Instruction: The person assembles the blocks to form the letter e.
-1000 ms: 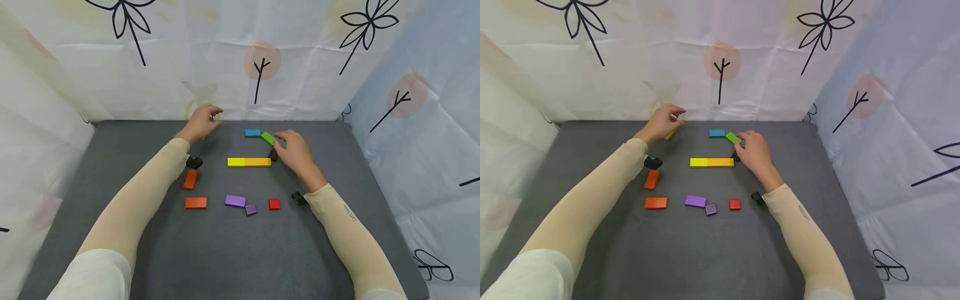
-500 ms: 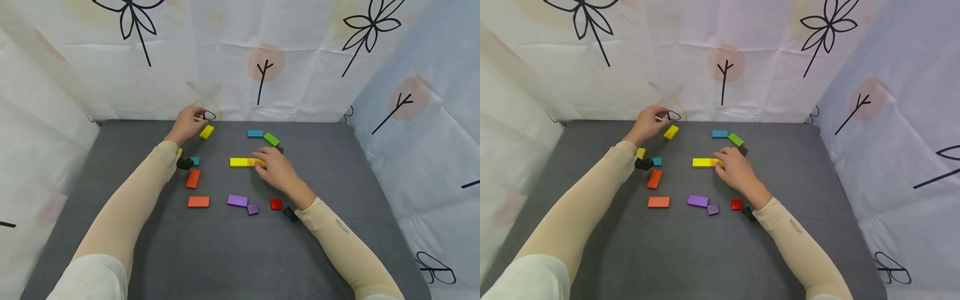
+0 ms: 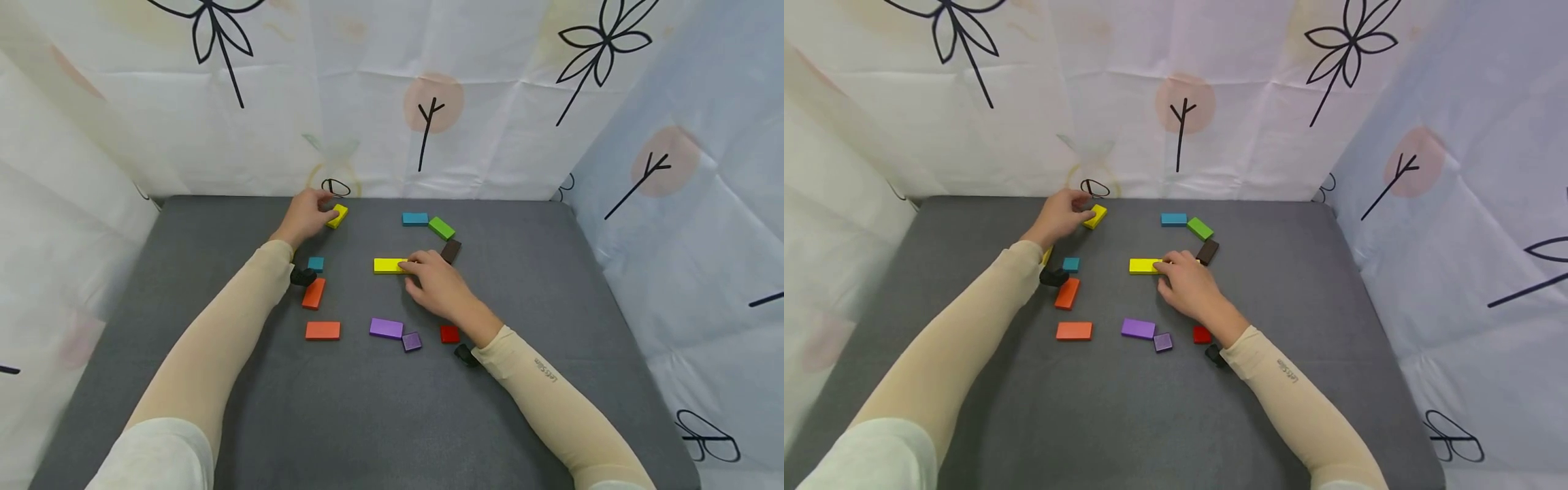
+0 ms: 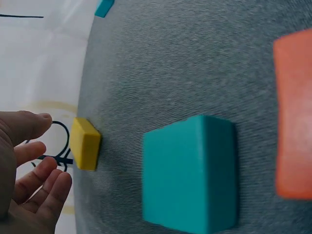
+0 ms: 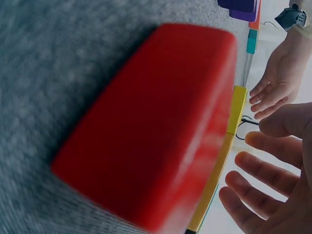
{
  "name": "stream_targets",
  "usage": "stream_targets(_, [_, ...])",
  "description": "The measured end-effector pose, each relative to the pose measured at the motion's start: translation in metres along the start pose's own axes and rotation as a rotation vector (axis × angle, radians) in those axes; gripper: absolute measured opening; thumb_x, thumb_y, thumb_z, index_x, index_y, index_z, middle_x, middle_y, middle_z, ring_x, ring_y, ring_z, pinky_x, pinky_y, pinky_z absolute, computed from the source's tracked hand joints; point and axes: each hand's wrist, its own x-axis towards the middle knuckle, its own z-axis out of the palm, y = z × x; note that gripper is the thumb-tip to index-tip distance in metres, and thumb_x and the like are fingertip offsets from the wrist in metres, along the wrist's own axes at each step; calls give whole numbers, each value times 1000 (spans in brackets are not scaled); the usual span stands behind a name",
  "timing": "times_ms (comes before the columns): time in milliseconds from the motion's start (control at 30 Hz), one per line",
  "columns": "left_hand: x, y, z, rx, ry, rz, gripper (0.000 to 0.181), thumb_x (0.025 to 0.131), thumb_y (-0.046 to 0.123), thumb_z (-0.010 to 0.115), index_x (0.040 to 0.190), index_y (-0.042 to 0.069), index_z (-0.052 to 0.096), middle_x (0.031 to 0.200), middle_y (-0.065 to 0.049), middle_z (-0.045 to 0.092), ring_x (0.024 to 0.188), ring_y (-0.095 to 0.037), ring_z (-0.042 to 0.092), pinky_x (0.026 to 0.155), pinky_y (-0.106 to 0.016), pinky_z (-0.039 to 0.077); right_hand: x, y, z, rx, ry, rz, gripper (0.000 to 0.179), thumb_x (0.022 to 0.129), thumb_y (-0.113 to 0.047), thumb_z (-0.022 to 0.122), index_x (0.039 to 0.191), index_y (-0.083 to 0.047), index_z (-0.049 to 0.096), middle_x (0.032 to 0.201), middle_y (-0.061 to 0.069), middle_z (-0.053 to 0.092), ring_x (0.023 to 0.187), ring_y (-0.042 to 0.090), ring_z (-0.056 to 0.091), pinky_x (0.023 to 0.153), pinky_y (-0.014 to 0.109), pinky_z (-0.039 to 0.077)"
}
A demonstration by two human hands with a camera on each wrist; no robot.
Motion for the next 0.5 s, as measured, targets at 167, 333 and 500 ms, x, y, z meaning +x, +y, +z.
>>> stream_targets(167, [1, -3, 7, 43, -16, -5, 52, 108, 18, 70, 153, -5, 57, 151, -25, 58, 139, -41, 54, 114, -55, 44, 0, 0, 2, -31, -26, 8, 37, 107, -16, 68, 142, -10, 73, 137, 10, 66, 120, 28, 58, 99, 43, 54])
stream_targets(333, [3, -5, 12, 45, -16, -20, 50, 107, 16, 71, 150, -6, 59, 145, -25, 61, 132, -41, 56, 110, -54, 47, 2, -1, 5, -96, -56, 12, 38, 107, -18, 67, 143, -11, 73, 141, 10, 65, 125, 28, 57, 101, 43, 55])
stream_targets(500, [4, -6, 17, 29, -15, -34, 51, 106, 14, 71, 151, -7, 58, 143, -25, 62, 128, -39, 59, 108, -52, 49, 2, -3, 6, -133, -39, 6, 37, 106, -18, 69, 142, -11, 74, 140, 9, 65, 126, 27, 59, 100, 43, 55])
